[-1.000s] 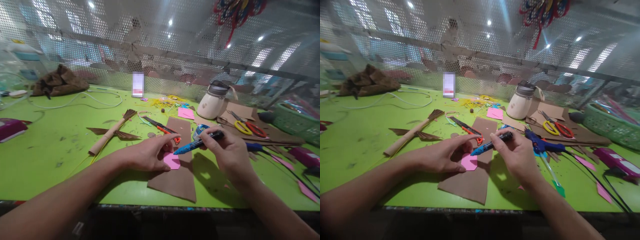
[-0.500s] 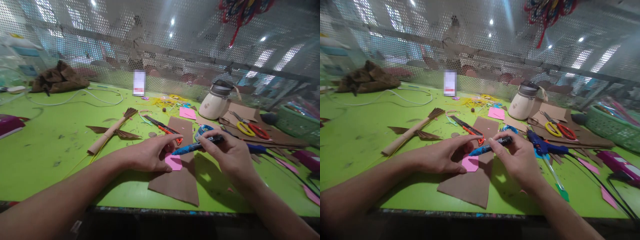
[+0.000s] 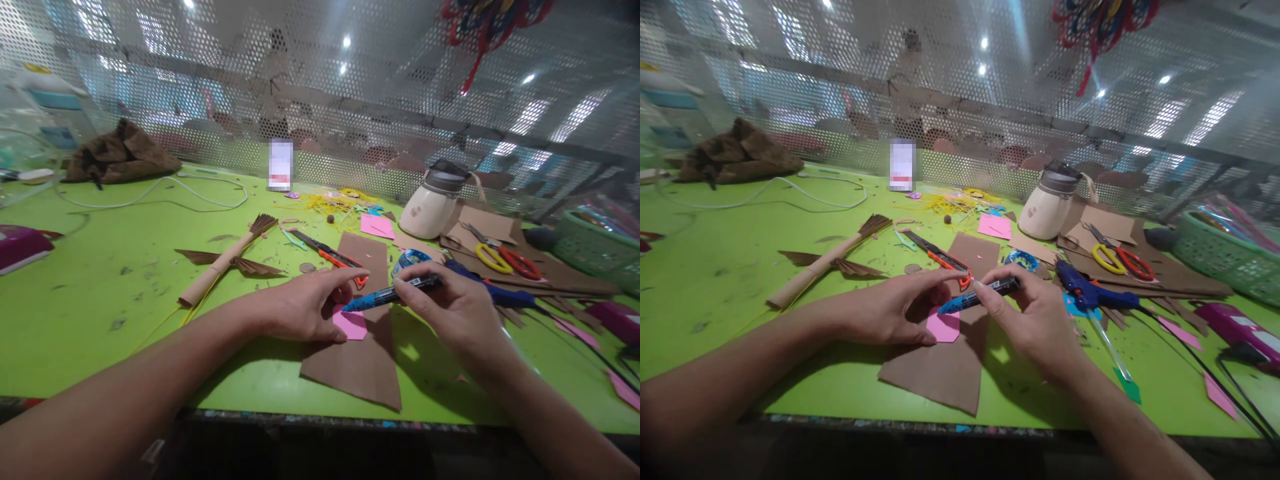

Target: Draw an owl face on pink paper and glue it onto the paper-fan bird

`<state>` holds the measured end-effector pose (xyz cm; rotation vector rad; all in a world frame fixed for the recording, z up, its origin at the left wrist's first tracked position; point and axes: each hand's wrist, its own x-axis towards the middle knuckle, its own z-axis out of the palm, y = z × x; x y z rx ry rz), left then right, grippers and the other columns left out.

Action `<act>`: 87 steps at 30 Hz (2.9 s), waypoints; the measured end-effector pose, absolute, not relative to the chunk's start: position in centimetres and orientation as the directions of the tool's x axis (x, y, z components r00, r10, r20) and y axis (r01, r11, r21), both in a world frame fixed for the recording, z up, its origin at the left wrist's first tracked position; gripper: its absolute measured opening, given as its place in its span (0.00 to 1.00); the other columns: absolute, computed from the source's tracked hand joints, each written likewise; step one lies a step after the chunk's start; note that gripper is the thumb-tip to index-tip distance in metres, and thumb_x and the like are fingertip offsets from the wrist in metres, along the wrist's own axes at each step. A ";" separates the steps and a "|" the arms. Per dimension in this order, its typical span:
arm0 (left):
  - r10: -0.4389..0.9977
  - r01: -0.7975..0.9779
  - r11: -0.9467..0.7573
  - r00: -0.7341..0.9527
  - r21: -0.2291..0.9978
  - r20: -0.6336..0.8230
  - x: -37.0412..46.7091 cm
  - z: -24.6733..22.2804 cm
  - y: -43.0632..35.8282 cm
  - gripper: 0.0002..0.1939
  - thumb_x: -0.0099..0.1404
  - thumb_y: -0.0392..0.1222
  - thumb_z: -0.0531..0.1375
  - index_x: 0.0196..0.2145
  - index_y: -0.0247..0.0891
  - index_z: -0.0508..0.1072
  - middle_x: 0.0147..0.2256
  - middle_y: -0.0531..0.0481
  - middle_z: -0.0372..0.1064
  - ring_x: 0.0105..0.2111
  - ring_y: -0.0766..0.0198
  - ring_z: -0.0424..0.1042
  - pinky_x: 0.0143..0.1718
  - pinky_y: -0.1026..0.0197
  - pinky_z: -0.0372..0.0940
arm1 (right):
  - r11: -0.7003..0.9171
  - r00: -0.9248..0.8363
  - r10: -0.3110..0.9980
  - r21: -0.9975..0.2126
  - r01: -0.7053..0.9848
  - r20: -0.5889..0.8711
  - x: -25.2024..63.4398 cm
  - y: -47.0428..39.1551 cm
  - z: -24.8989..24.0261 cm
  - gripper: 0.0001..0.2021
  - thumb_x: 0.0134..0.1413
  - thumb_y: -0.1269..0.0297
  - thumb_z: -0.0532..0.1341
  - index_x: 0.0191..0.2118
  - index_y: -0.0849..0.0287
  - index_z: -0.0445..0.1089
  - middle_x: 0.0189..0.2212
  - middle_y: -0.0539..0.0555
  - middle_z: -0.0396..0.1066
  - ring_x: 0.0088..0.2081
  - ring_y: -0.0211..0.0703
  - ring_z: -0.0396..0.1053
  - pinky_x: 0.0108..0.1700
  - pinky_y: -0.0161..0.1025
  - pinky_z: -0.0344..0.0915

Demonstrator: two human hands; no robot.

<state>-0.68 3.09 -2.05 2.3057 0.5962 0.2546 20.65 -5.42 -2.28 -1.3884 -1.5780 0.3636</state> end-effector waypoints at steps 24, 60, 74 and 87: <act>0.489 0.324 -0.634 0.872 0.702 0.039 -0.6 -2.2 3.2 0.40 0.57 0.40 0.65 0.64 0.39 0.53 0.45 0.47 0.68 0.43 0.57 0.67 0.45 0.56 0.63 | 0.360 0.052 0.869 -0.701 0.616 0.492 20.7 -5.6 -2.1 0.06 0.54 0.59 0.65 0.33 0.56 0.73 0.26 0.48 0.72 0.25 0.36 0.68 0.29 0.34 0.64; 0.479 0.340 -0.656 0.878 0.674 0.024 -0.6 -2.1 3.1 0.41 0.58 0.38 0.65 0.65 0.40 0.52 0.43 0.48 0.69 0.40 0.58 0.67 0.42 0.57 0.62 | 0.397 0.016 0.862 -0.694 0.601 0.507 20.7 -5.5 -2.1 0.03 0.55 0.64 0.64 0.34 0.56 0.73 0.27 0.46 0.73 0.28 0.32 0.69 0.31 0.29 0.64; 0.484 0.334 -0.658 0.874 0.675 0.039 -0.5 -2.2 3.1 0.41 0.57 0.38 0.65 0.65 0.41 0.53 0.42 0.49 0.69 0.38 0.59 0.67 0.40 0.58 0.62 | 0.384 0.019 0.866 -0.690 0.614 0.499 20.7 -5.5 -2.1 0.04 0.55 0.63 0.64 0.33 0.57 0.72 0.26 0.46 0.72 0.27 0.32 0.68 0.30 0.29 0.63; 0.481 0.336 -0.654 0.876 0.678 0.030 -0.5 -2.2 3.3 0.41 0.57 0.39 0.65 0.65 0.41 0.54 0.42 0.48 0.69 0.39 0.59 0.67 0.41 0.58 0.62 | 0.379 0.018 0.867 -0.682 0.625 0.498 20.6 -5.3 -1.9 0.04 0.55 0.63 0.64 0.33 0.57 0.72 0.26 0.47 0.72 0.26 0.32 0.68 0.29 0.29 0.63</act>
